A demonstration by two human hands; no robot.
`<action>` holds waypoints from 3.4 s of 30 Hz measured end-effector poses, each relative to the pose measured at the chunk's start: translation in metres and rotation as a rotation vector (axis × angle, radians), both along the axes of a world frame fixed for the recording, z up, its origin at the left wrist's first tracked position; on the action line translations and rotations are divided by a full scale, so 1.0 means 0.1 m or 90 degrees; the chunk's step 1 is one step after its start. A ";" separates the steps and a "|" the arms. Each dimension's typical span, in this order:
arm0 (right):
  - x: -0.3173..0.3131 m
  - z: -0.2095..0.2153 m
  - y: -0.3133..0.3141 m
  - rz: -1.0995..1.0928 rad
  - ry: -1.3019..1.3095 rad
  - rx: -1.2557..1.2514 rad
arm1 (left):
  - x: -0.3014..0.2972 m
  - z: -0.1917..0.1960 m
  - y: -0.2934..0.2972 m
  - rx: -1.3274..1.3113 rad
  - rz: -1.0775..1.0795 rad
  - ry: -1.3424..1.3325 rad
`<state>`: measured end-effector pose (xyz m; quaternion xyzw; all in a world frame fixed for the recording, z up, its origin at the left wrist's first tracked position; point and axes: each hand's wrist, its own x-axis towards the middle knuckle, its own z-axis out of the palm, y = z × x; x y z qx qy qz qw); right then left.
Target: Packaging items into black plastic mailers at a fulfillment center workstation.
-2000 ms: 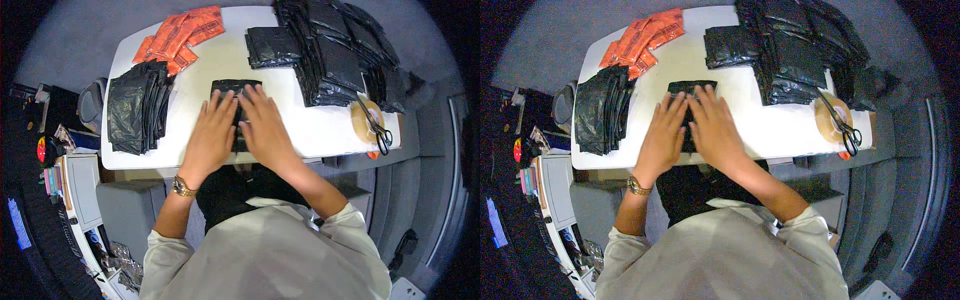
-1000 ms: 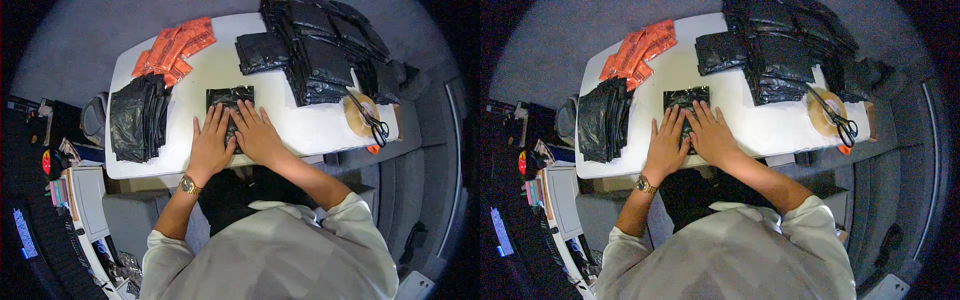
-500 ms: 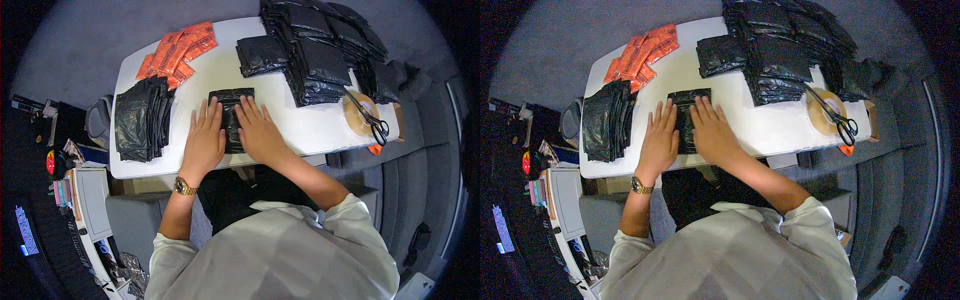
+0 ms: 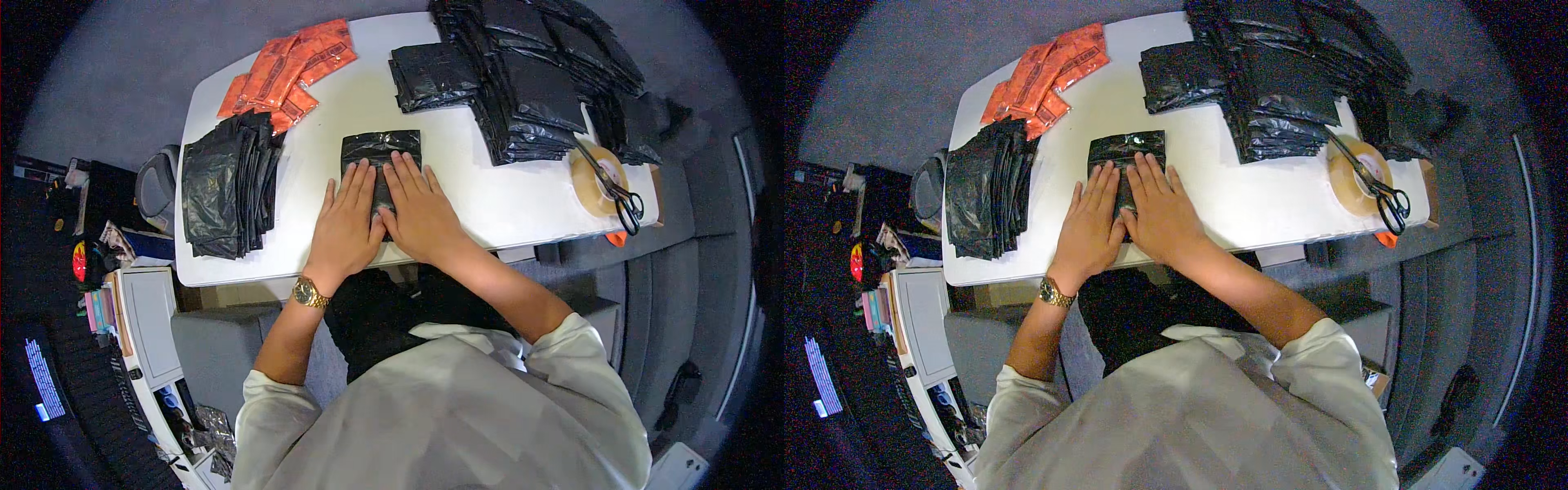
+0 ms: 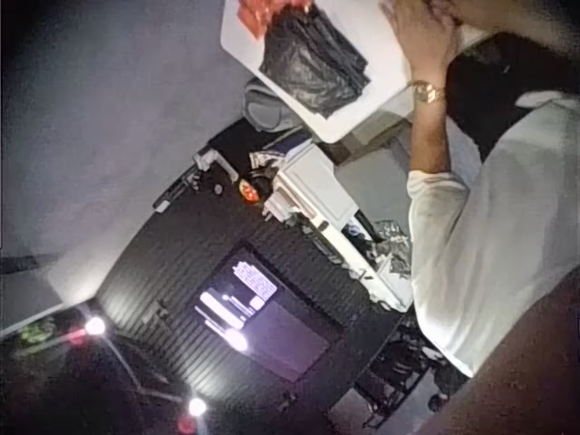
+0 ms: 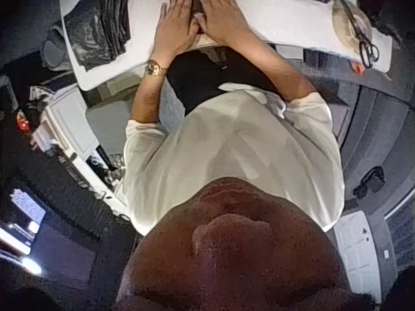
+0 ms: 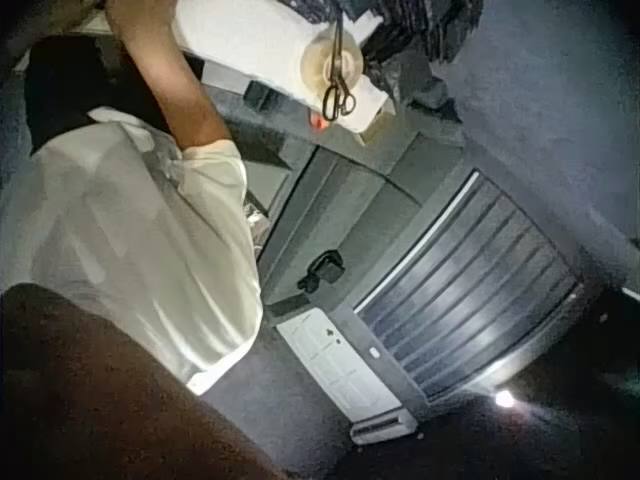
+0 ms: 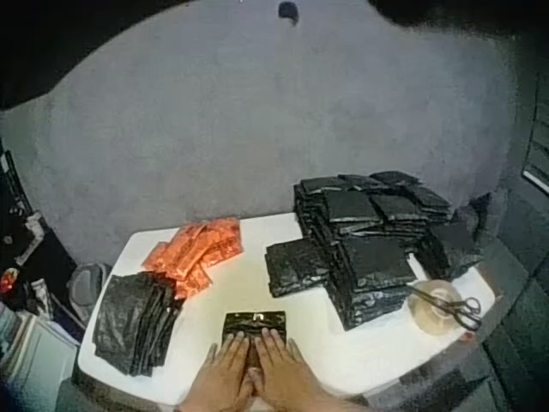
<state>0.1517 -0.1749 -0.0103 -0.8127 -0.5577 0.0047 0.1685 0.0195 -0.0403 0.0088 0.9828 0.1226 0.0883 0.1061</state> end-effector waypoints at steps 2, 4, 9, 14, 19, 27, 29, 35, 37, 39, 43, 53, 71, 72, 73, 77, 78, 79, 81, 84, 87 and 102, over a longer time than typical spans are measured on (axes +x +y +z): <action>0.02 0.01 -0.03 -0.002 -0.003 -0.002 | 0.00 0.02 -0.02 -0.003 0.013 0.007; 0.06 -0.02 -0.07 0.009 0.000 -0.001 | -0.01 0.03 -0.05 -0.009 0.078 0.033; 0.11 0.07 -0.25 0.029 0.032 0.085 | -0.06 0.08 -0.09 -0.004 0.198 -0.054; 0.02 0.37 -0.37 -0.003 0.202 0.106 | -0.06 0.21 -0.12 -0.152 0.344 -0.130; 0.01 0.27 -0.34 0.013 0.288 0.183 | -0.07 0.19 0.09 -0.449 0.317 -0.192; 0.28 0.53 -0.44 0.049 0.429 0.294 | -0.03 1.21 0.25 -0.416 0.217 -0.323; 0.36 0.65 -0.50 0.023 0.428 0.317 | 0.07 1.43 0.09 -0.261 0.209 -0.309; 0.44 0.68 -0.60 -0.039 0.289 0.346 | 0.37 0.90 -0.43 -0.233 0.118 -0.181; 0.37 0.67 -0.62 -0.042 0.294 0.328 | 0.32 0.83 -0.42 -0.273 0.122 -0.125; 0.36 0.66 -0.57 -0.038 0.275 0.294 | 0.24 0.78 -0.29 -0.268 0.180 -0.070; 0.35 0.43 -0.10 0.039 0.116 0.238 | 0.27 0.52 -0.06 0.019 -0.019 -0.093; 0.36 -0.07 0.20 0.027 0.008 0.044 | 0.31 -0.03 0.10 -0.018 -0.010 -0.021; 0.31 0.12 0.11 -0.031 -0.039 0.040 | 0.25 0.00 0.18 0.060 0.018 -0.012; 0.31 0.07 0.11 -0.032 -0.038 0.040 | 0.26 -0.02 0.18 0.060 0.018 -0.011; 0.30 0.03 0.13 0.001 -0.028 0.038 | 0.28 -0.06 0.18 0.043 0.016 -0.016; 0.35 -0.05 0.03 0.037 -0.027 0.037 | 0.29 -0.14 0.08 0.021 0.044 -0.041; 0.36 -0.05 -0.03 0.036 -0.026 0.037 | 0.29 -0.15 0.01 0.022 0.042 -0.041; 0.37 -0.05 -0.08 0.032 -0.028 0.029 | 0.29 -0.17 -0.06 0.025 0.061 -0.034; 0.39 -0.04 -0.17 0.025 -0.032 0.022 | 0.30 -0.20 -0.19 0.026 0.090 -0.029; 0.40 -0.04 -0.37 0.010 -0.014 0.012 | 0.32 -0.18 -0.36 0.031 0.104 0.004; 0.46 -0.03 -0.57 0.004 -0.002 0.017 | 0.34 -0.16 -0.41 0.022 0.096 -0.035; 1.28 0.50 -2.34 -0.209 0.295 0.335 | 0.94 0.20 -1.33 -0.276 -0.117 -0.264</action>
